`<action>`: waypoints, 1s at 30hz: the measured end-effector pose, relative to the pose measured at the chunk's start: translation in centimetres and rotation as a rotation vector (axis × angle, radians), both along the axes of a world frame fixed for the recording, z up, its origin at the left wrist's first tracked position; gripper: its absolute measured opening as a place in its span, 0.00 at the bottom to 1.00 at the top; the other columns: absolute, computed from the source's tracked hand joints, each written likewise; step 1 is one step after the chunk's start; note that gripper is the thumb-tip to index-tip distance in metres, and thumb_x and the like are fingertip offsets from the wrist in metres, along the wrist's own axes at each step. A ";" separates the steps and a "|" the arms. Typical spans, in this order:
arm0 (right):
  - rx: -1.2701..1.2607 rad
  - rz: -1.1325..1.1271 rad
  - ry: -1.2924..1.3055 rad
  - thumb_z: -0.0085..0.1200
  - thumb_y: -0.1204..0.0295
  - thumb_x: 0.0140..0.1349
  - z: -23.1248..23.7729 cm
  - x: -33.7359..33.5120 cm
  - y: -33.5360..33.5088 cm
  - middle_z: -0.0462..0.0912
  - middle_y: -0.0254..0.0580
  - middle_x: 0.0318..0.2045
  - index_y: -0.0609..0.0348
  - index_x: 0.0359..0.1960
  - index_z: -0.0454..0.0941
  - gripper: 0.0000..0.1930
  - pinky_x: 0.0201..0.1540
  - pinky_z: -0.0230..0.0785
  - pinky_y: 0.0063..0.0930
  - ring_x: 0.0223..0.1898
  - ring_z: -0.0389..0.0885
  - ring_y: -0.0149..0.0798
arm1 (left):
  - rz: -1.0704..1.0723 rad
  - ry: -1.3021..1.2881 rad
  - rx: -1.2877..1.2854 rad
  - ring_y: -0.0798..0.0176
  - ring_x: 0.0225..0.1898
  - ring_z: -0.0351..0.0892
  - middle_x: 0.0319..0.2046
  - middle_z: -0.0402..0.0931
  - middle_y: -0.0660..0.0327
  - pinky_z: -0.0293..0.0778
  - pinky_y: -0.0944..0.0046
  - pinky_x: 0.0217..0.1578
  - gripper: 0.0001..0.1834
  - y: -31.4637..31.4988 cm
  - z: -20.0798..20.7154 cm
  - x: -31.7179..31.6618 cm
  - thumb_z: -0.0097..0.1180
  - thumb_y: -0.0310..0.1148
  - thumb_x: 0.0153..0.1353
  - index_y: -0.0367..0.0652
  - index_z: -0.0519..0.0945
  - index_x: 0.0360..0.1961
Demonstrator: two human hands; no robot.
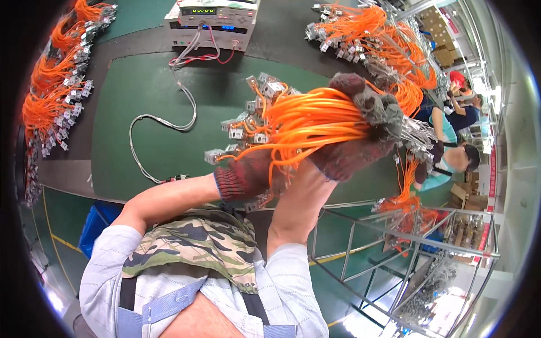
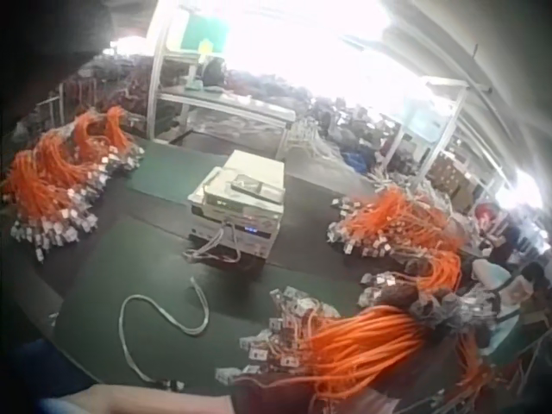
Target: Assembling and testing electrical wire harnesses at a factory workstation.
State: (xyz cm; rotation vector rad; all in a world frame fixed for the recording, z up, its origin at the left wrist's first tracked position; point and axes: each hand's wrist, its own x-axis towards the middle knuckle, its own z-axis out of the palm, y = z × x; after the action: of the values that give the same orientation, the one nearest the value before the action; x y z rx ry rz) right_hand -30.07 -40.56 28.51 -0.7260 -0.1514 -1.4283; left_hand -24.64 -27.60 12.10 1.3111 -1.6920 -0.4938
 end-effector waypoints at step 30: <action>0.096 0.567 -0.288 0.59 0.65 0.72 0.2 -0.7 5.5 0.75 0.17 0.22 0.42 0.39 0.81 0.02 0.45 0.67 0.28 0.27 0.71 0.22 | -0.055 1.119 0.151 0.58 0.40 0.87 0.40 0.87 0.54 0.83 0.60 0.43 0.15 7.5 7.1 11.4 0.65 0.29 0.64 0.35 0.86 0.50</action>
State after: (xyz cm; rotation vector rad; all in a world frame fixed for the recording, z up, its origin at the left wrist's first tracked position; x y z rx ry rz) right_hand -30.80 -35.05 28.67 -0.3512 -0.4710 -0.9780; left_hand -13.21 -20.08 19.24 0.7942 -0.7502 -1.1382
